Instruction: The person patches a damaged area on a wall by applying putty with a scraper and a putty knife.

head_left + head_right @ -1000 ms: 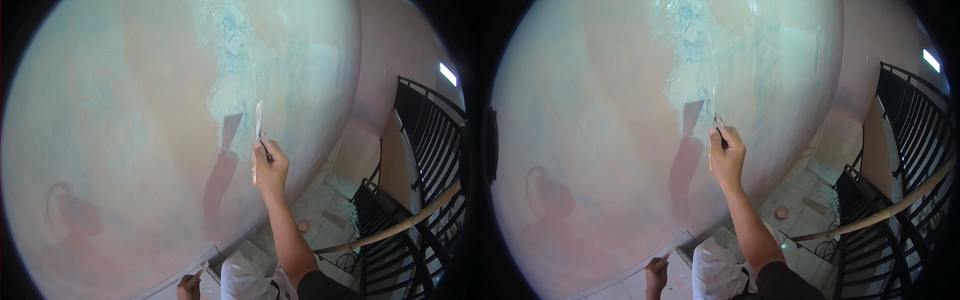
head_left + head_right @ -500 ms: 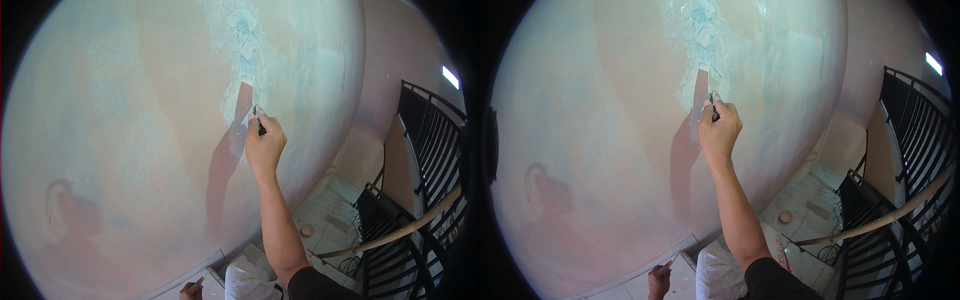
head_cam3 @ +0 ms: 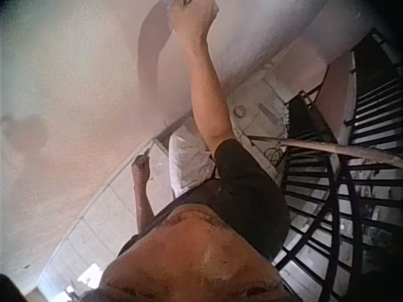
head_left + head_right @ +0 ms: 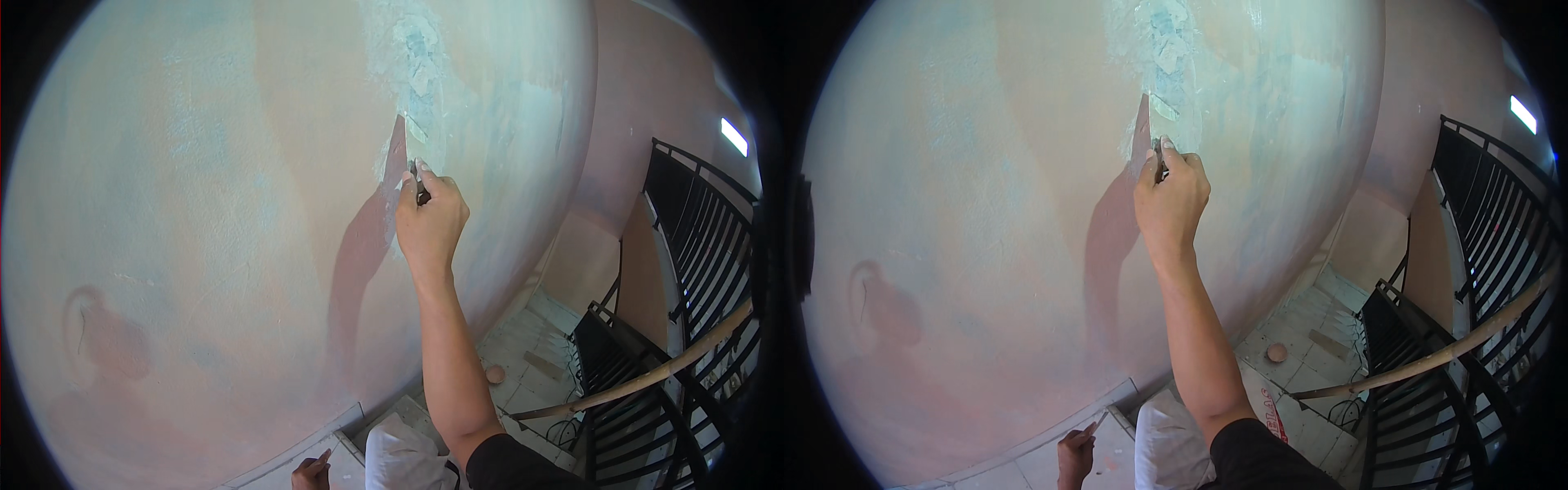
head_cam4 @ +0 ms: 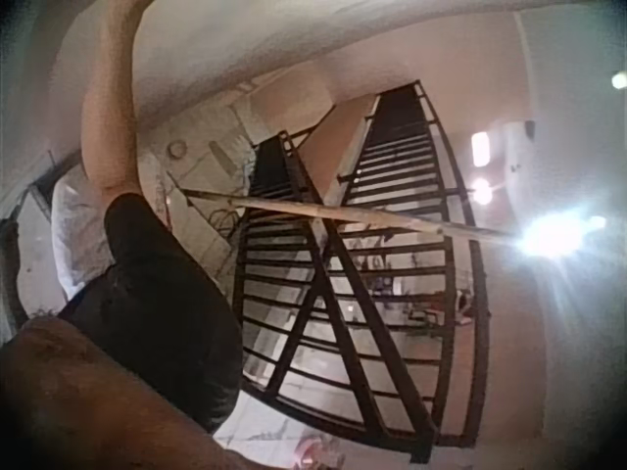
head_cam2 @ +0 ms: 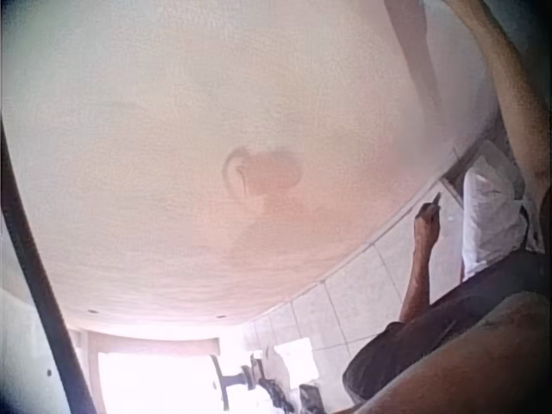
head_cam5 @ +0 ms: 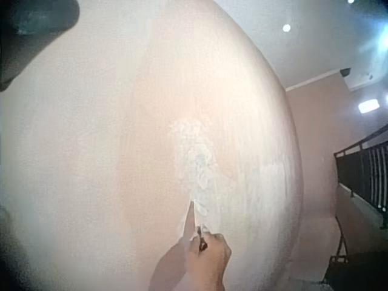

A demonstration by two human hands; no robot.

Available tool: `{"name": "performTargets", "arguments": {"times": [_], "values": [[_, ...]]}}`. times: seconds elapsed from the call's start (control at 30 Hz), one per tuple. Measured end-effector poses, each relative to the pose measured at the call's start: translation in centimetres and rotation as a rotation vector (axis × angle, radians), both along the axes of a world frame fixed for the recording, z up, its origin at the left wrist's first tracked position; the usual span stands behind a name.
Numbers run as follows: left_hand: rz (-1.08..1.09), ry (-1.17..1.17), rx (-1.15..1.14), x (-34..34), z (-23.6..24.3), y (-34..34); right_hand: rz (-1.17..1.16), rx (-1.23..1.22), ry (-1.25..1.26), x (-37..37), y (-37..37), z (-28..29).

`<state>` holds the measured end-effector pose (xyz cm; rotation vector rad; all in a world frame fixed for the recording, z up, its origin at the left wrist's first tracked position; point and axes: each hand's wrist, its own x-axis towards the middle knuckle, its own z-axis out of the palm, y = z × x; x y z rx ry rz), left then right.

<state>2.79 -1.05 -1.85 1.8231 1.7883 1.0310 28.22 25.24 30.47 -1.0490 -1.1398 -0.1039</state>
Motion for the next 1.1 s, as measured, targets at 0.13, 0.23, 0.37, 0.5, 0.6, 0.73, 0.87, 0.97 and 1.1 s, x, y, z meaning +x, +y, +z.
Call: {"name": "performTargets", "arguments": {"times": [0.13, 0.23, 0.37, 0.5, 0.6, 0.73, 0.87, 0.97, 1.1], "values": [[0.018, 0.0, -0.006, -0.7, -0.5, -0.4, -0.049, -0.021, -0.035, -0.5, 0.1, 0.0], [0.027, 0.011, -0.014, -1.1, -0.7, -0.8, -0.057, -0.014, -0.038, -0.9, 0.4, -0.3], [0.028, -0.009, -0.009, -1.7, -1.2, -1.1, -0.037, -0.02, -0.03, -1.7, 0.2, -0.6], [0.035, -0.002, -0.018, -1.8, -0.9, -1.2, -0.023, -0.019, -0.031, -2.4, -0.3, -1.3], [0.038, 0.004, -0.019, -1.9, -1.0, -1.1, -0.001, 0.002, -0.017, -3.1, -0.8, -2.0], [0.045, -0.034, -0.028, -1.8, -1.2, -1.3, 0.048, 0.037, -0.027, -3.8, -2.0, -3.5], [0.034, 0.009, -0.016, -1.6, -1.1, -1.5, 0.089, 0.061, -0.038, -3.3, -3.1, -4.2], [0.034, 0.0, -0.022, -1.5, -1.3, -1.5, -0.001, 0.028, -0.026, -1.2, -2.3, -2.6], [0.05, -0.01, -0.052, -1.6, -1.2, -1.4, -0.057, 0.065, -0.026, 1.0, 0.4, 0.6]]}}
